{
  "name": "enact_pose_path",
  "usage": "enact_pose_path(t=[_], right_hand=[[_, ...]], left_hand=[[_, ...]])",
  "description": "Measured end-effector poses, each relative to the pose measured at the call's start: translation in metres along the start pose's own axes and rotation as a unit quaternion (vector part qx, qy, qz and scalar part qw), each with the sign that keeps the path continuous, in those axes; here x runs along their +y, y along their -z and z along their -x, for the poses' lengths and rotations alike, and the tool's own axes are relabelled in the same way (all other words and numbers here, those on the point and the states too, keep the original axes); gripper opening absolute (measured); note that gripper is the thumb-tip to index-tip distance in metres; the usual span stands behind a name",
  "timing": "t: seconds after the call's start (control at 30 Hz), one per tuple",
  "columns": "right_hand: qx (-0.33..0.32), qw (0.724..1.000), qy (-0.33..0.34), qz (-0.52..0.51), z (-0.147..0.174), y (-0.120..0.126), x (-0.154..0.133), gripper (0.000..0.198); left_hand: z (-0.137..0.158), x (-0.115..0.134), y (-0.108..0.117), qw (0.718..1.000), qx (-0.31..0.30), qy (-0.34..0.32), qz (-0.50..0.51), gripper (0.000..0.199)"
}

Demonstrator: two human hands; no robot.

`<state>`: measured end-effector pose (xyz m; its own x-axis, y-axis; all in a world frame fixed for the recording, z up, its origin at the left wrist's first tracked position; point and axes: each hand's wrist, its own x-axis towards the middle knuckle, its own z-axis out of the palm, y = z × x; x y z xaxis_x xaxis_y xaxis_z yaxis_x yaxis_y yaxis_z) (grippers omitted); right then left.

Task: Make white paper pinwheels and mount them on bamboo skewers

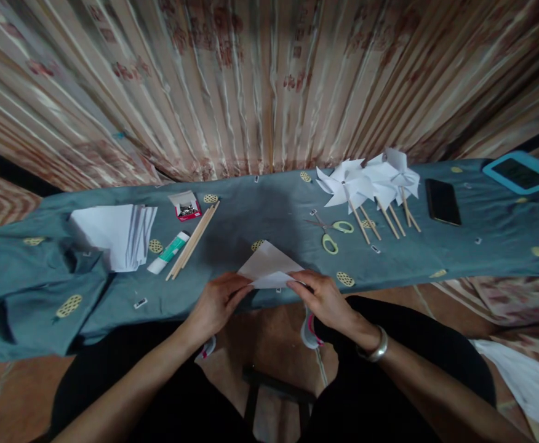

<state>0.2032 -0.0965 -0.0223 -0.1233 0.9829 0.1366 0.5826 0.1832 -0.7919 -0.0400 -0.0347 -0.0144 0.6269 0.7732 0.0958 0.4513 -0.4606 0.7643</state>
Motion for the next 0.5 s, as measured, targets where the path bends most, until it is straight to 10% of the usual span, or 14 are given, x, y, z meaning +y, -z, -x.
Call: enact_pose_path(t=[0.27, 0.5], right_hand=[[-0.021, 0.994, -0.107, -0.005, -0.004, -0.002, 0.008, 0.031], [-0.020, 0.996, -0.066, 0.065, -0.015, -0.002, 0.001, 0.036]], left_hand=[[-0.007, 0.000, -0.006, 0.996, 0.008, 0.077, 0.049, 0.031], [-0.008, -0.002, -0.009, 0.997, 0.023, 0.069, 0.004, 0.035]])
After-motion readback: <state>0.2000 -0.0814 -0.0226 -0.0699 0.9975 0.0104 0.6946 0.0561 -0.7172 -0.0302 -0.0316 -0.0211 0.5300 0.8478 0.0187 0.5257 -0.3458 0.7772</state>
